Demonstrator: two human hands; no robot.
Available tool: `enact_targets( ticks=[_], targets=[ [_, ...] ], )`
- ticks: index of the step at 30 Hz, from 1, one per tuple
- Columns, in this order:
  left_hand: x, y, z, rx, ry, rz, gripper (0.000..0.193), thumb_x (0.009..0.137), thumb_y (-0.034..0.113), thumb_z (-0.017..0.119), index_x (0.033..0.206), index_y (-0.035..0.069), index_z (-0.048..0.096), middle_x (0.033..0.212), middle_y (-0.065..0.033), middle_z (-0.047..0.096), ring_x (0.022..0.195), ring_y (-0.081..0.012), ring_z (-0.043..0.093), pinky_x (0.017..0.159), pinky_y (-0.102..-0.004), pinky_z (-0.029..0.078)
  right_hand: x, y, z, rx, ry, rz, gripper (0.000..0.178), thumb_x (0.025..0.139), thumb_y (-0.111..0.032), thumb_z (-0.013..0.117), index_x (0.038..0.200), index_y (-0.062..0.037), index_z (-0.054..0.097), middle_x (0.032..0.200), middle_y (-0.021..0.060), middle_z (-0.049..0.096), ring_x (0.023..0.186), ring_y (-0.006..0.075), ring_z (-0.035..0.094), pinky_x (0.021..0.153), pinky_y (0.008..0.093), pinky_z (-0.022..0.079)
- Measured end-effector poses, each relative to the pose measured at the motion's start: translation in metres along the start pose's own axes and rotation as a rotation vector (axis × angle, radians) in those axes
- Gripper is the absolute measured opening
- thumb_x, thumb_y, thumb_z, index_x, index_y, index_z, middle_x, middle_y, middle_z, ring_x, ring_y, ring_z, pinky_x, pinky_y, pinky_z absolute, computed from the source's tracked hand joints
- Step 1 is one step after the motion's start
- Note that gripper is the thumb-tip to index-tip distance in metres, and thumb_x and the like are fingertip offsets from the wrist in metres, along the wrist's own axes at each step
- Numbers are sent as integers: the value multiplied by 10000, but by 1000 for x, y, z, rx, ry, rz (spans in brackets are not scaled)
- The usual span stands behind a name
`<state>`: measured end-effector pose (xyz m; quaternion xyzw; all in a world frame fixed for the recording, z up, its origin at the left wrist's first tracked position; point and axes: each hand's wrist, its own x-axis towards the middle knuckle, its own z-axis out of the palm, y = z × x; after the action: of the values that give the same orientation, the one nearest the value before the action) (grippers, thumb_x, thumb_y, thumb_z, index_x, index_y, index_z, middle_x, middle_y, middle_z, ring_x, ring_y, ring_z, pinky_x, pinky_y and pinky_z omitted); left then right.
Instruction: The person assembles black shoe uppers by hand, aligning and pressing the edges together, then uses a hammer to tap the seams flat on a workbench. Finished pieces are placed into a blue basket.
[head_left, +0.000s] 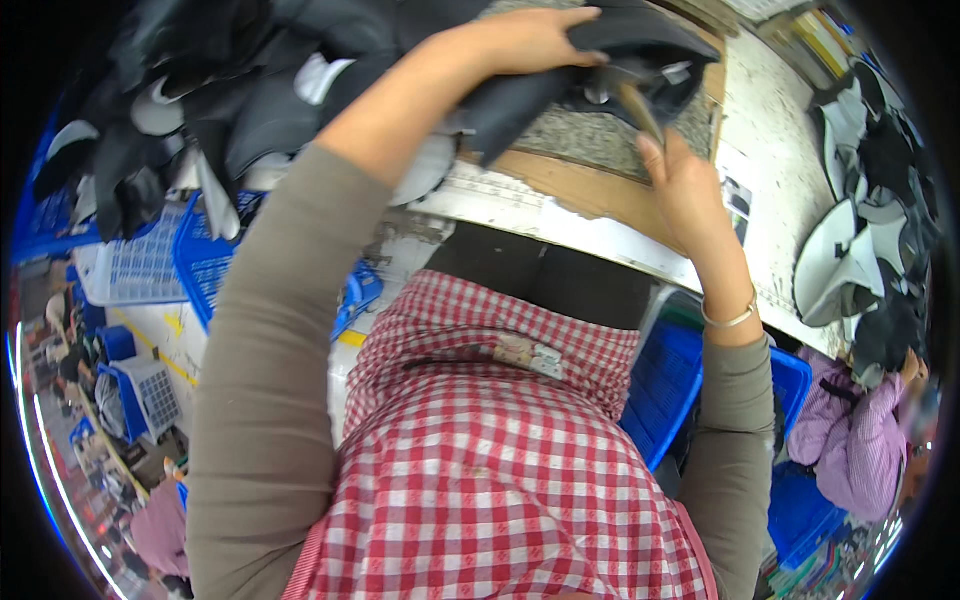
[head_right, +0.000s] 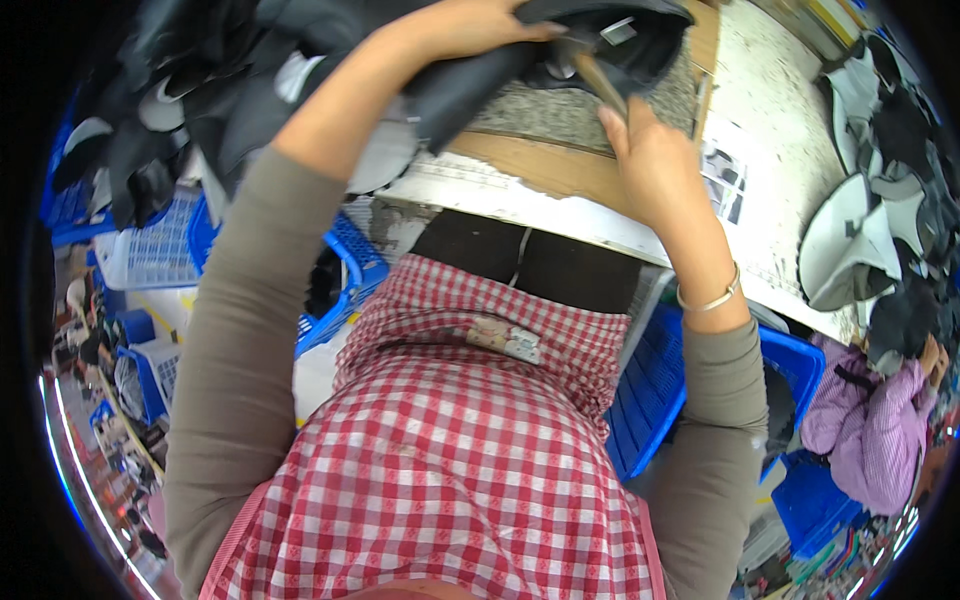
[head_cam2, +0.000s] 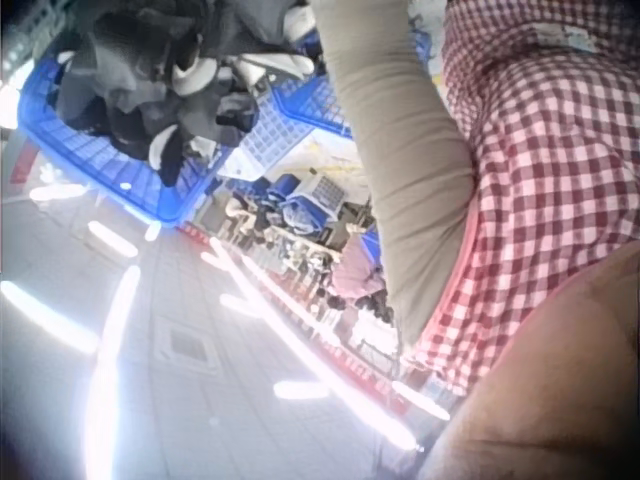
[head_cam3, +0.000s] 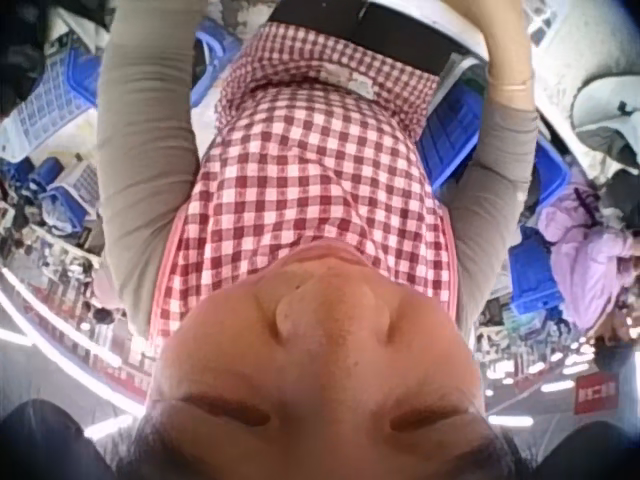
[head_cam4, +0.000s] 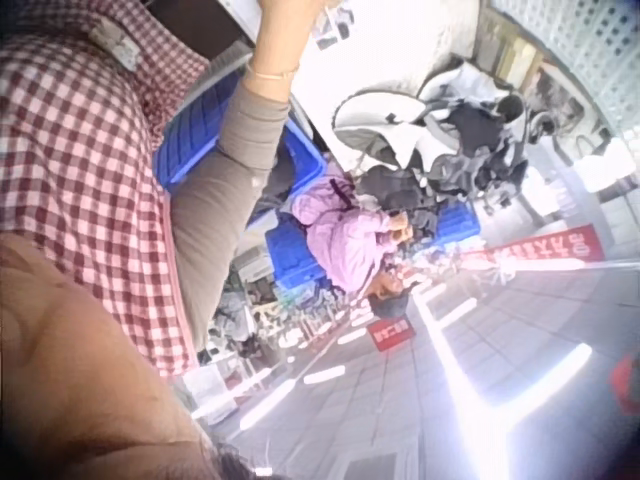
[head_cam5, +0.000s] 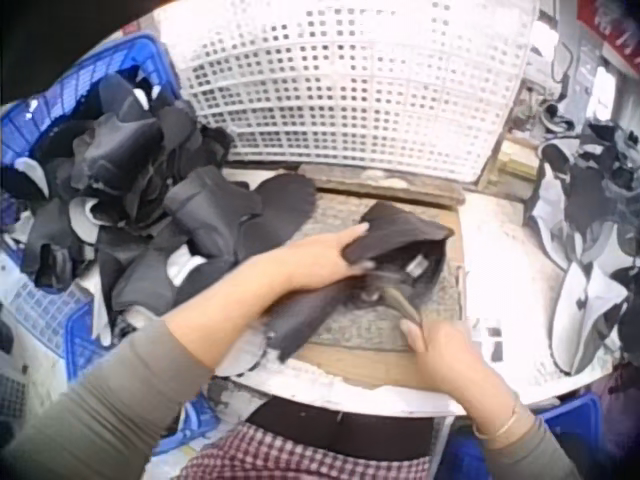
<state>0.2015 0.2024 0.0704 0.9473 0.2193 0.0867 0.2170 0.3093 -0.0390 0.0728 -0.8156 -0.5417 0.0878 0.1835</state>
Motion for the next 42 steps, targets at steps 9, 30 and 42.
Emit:
enact_targets(
  ticks=[9, 30, 42],
  targets=[
    [-153, 94, -113, 340, 431, -100, 434, 989, 233, 556, 1418, 223, 617, 975, -214, 741, 863, -373, 732, 794, -462, 560, -118, -4, -50, 561, -27, 8, 380, 1062, -324, 594, 1091, 54, 618, 641, 177, 522, 560, 284, 508, 566, 368, 429],
    [-207, -88, -184, 773, 512, -17, 335, 924, 160, 683, 1257, 169, 722, 1096, -87, 770, 989, -277, 751, 808, -374, 604, -144, -1, -36, 449, -200, -50, 380, 1056, -341, 615, 1036, 38, 606, 658, 205, 553, 568, 316, 586, 573, 386, 462],
    [-102, 61, -70, 916, 297, 387, 203, 831, 111, 678, 1031, 80, 693, 800, -41, 707, 788, -174, 739, 575, -306, 564, -72, -17, -5, 183, 170, -74, 368, 1059, -330, 593, 988, 32, 590, 669, 263, 598, 621, 446, 637, 569, 486, 481]
  ],
)
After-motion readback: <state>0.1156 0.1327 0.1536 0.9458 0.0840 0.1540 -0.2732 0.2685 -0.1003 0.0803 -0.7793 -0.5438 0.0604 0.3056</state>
